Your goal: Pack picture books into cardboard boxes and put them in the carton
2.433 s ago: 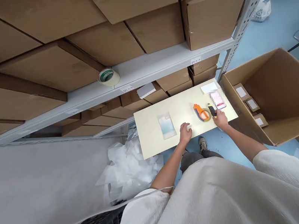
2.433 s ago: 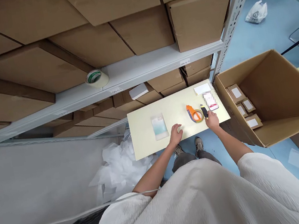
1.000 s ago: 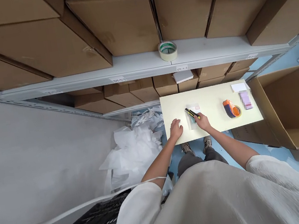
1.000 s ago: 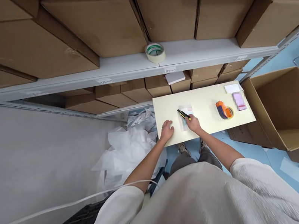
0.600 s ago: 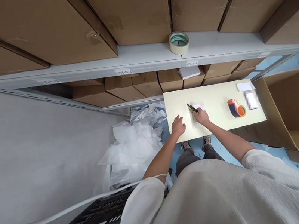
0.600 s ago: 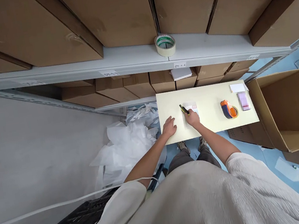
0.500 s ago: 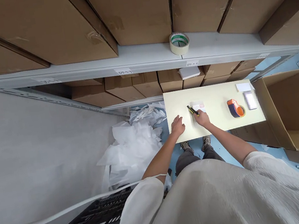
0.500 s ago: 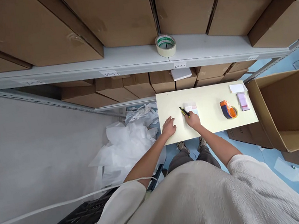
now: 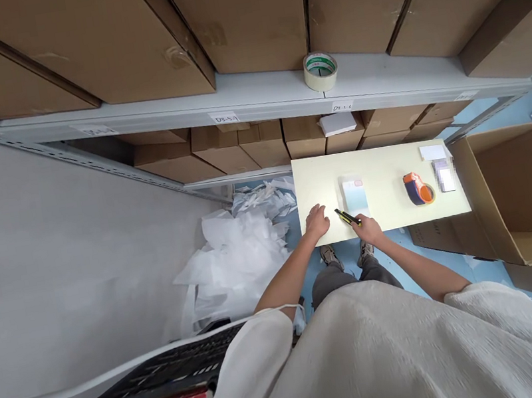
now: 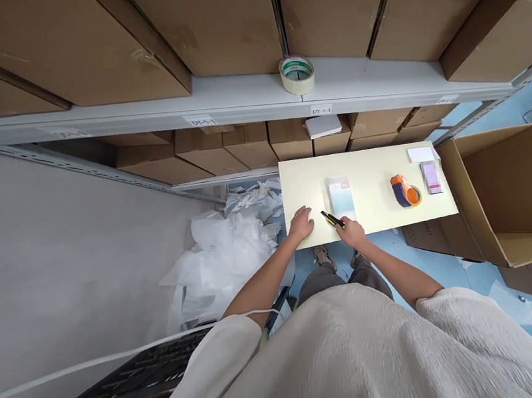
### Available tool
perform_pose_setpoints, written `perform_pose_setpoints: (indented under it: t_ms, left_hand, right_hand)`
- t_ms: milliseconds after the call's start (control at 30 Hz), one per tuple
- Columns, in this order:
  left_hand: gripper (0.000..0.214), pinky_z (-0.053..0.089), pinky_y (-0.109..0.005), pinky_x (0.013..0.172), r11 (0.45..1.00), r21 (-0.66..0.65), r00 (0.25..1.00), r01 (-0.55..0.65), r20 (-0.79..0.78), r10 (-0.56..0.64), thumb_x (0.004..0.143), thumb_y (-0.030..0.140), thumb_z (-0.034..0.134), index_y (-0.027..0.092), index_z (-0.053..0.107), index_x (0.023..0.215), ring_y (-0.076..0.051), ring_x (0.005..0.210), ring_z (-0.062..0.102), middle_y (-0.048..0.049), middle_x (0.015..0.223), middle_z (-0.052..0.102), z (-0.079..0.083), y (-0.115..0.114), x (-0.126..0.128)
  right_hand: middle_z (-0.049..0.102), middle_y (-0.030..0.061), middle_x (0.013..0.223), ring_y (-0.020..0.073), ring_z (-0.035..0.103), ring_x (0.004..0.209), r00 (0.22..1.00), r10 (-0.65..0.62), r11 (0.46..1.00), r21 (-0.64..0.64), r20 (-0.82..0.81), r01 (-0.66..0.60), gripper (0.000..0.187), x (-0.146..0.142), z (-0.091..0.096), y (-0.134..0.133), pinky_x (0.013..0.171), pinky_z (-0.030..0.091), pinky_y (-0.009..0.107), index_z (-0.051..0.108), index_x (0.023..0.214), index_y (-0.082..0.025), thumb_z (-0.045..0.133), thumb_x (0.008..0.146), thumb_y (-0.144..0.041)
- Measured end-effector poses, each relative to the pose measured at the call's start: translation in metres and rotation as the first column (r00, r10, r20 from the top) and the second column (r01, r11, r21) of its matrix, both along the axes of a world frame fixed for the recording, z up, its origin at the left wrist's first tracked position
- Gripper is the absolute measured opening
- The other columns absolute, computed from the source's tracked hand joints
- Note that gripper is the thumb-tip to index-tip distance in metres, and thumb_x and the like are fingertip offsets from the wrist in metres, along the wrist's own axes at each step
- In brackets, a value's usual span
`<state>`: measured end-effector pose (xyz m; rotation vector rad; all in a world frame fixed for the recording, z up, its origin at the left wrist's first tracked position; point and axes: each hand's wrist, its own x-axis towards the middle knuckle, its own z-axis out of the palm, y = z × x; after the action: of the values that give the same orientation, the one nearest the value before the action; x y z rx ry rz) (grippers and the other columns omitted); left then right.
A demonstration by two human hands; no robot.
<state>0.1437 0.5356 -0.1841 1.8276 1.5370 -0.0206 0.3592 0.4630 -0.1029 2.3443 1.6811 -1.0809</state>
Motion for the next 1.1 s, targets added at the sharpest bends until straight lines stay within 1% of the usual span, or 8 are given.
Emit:
perform_pose_setpoints:
  t_ms: [167,267,367,533,667,833,967,1100]
  left_hand:
    - [0.059,0.033,-0.044,0.135,1.000,-0.016,1.000,-0.004,-0.009,0.004,0.100,0.022,0.057,0.017,0.054,0.159,-0.029,0.165,0.036,-0.0142,0.175,0.044,0.000,-0.006,0.002]
    - [0.060,0.034,-0.044,0.134,0.999,-0.033,1.000,-0.001,-0.014,0.001,0.100,0.023,0.056,0.018,0.053,0.160,-0.029,0.165,0.037,-0.0138,0.175,0.044,0.004,-0.008,0.001]
    - [0.060,0.034,-0.043,0.134,0.999,-0.052,1.000,0.010,-0.019,-0.011,0.100,0.023,0.053,0.017,0.053,0.160,-0.029,0.164,0.039,-0.0140,0.175,0.045,0.011,-0.009,0.000]
    - [0.057,0.040,-0.042,0.129,0.996,-0.071,0.997,0.057,-0.050,-0.061,0.100,0.022,0.052,0.019,0.056,0.157,-0.029,0.156,0.048,-0.0127,0.168,0.053,0.026,-0.008,0.000]
    - [0.059,0.041,-0.042,0.128,0.996,-0.049,0.995,0.081,-0.055,-0.084,0.099,0.022,0.052,0.017,0.055,0.158,-0.030,0.154,0.051,-0.0136,0.168,0.053,0.038,-0.002,0.007]
    - [0.060,0.041,-0.043,0.128,0.992,-0.022,0.992,0.121,-0.037,-0.121,0.099,0.021,0.052,0.017,0.055,0.159,-0.030,0.154,0.051,-0.0134,0.168,0.053,0.054,0.011,0.026]
    - [0.063,0.041,-0.045,0.128,0.989,-0.006,0.989,0.146,-0.018,-0.146,0.098,0.022,0.054,0.017,0.053,0.160,-0.032,0.155,0.050,-0.0141,0.169,0.052,0.065,0.021,0.048]
    - [0.064,0.043,-0.045,0.127,0.987,0.011,0.987,0.159,0.009,-0.159,0.095,0.021,0.058,0.020,0.055,0.159,-0.031,0.152,0.054,-0.0136,0.166,0.055,0.071,0.030,0.072]
  right_hand:
    - [0.081,0.0149,0.110,0.0312,0.076,0.100,1.000,0.017,1.000,0.004,-0.005,-0.017,0.028,0.005,-0.004,-0.016,0.079,0.051,0.033,0.077,0.121,-0.022,0.063,0.102,-0.039]
    - [0.082,0.0126,0.099,0.0286,0.075,0.092,0.998,-0.007,1.000,0.029,-0.061,0.009,0.020,0.010,-0.006,-0.019,0.074,0.050,0.031,0.077,0.108,-0.022,0.066,0.097,-0.036]
    - [0.079,0.0068,0.084,0.0236,0.072,0.079,0.974,-0.105,0.990,0.074,-0.199,0.122,0.017,0.016,-0.002,-0.015,0.069,0.049,0.029,0.071,0.095,-0.024,0.062,0.097,-0.038]
    - [0.073,0.0027,0.071,0.0175,0.060,0.056,0.823,-0.232,0.934,0.118,-0.518,0.337,0.042,0.030,0.015,0.002,0.059,0.049,0.030,0.060,0.085,-0.026,0.059,0.094,-0.067]
    - [0.074,0.0042,0.077,0.0169,0.059,0.059,0.723,-0.186,0.895,0.189,-0.666,0.405,0.056,0.045,0.034,0.013,0.060,0.051,0.032,0.059,0.091,-0.025,0.064,0.085,-0.080]
    - [0.078,0.0086,0.096,0.0188,0.066,0.072,0.662,-0.137,0.883,0.212,-0.736,0.419,0.061,0.066,0.059,0.020,0.065,0.052,0.032,0.059,0.110,-0.022,0.065,0.086,-0.078]
    - [0.078,0.0138,0.114,0.0213,0.070,0.087,0.663,-0.118,0.901,0.201,-0.739,0.384,0.051,0.087,0.082,0.027,0.071,0.054,0.033,0.059,0.124,-0.021,0.063,0.093,-0.063]
    - [0.076,0.0112,0.114,0.0227,0.069,0.091,0.734,-0.082,0.878,0.299,-0.674,0.373,0.045,0.119,0.107,0.051,0.078,0.056,0.035,0.059,0.132,-0.022,0.057,0.099,-0.054]
